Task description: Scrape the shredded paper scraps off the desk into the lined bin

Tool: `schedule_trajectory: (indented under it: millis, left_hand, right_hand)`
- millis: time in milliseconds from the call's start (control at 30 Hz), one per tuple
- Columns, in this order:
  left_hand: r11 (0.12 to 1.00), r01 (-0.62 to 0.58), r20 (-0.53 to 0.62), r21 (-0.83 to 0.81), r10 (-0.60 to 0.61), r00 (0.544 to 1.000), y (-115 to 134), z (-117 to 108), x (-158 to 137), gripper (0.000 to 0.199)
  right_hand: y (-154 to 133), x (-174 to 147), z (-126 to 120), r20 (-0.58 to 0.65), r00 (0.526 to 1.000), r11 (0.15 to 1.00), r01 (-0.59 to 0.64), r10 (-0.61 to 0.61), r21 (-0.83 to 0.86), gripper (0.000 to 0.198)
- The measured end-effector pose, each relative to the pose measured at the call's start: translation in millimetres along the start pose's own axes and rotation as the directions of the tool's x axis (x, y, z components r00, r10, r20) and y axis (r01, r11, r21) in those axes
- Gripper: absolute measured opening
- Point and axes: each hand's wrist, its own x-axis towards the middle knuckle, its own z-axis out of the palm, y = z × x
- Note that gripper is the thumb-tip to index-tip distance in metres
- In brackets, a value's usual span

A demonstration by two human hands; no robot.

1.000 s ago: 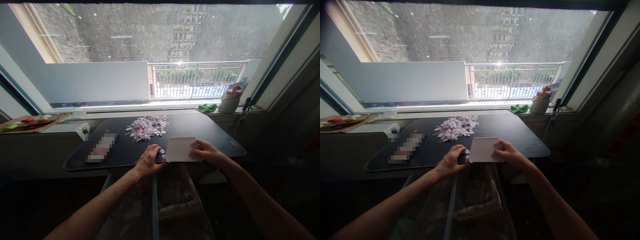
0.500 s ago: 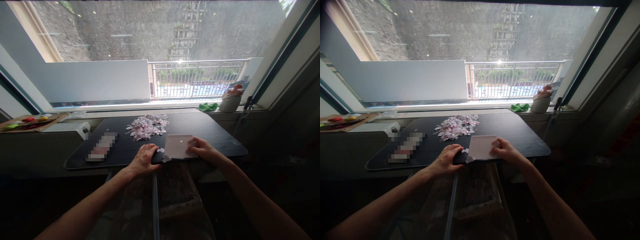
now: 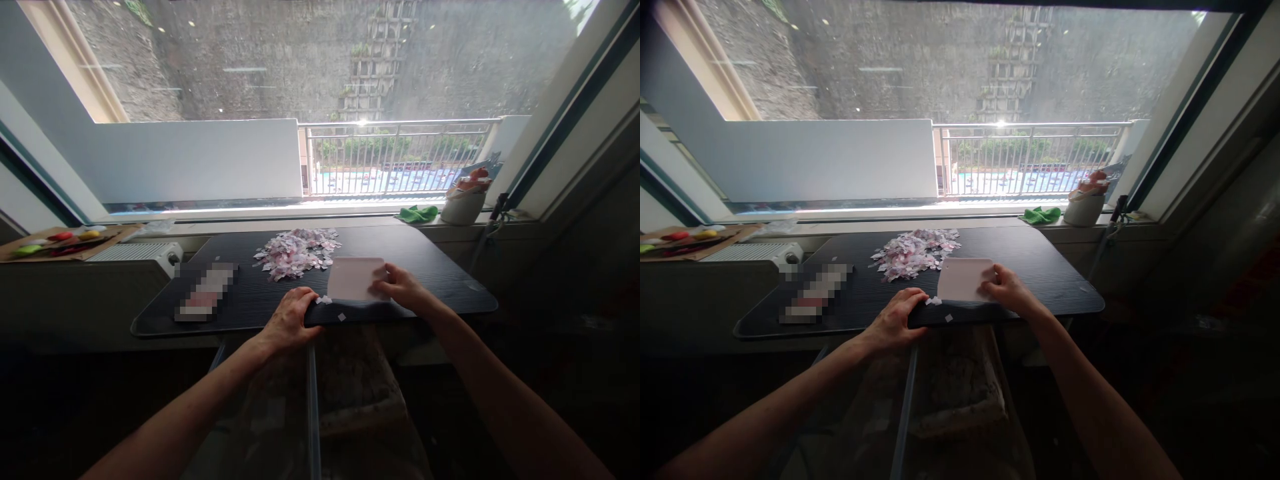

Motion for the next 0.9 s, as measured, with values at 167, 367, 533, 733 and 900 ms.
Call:
schedule_trajectory:
  millis: [167,367,533,733,900]
  left_hand:
    - [1.0,0.001,0.0,-0.001,-0.001,1.0,0,1,0,0.05]
    - [1.0,-0.013,-0.024,-0.001,0.013,1.0,-2,2,0,0.053]
    - [1.0,-0.009,-0.022,0.002,0.009,1.0,-2,2,-1,0.055]
    - [1.0,0.002,-0.016,-0.001,-0.002,1.0,-1,1,-1,0.055]
    - [1.0,-0.006,-0.004,0.001,0.006,1.0,-1,1,0,0.049]
  right_hand:
    - [2,-15,-13,0.054,0.998,0.999,-0.011,0.012,-0.03,0.028]
    - [0,-33,-25,0.033,0.999,0.999,-0.032,0.032,-0.004,0.031]
    - [0,-31,-19,0.101,0.994,0.999,-0.034,0.032,0.023,0.029]
    - [-3,-22,-10,0.055,0.998,0.999,-0.026,0.027,-0.019,0.028]
    - [-6,-24,-12,0.097,0.995,0.999,-0.034,0.032,0.028,0.026]
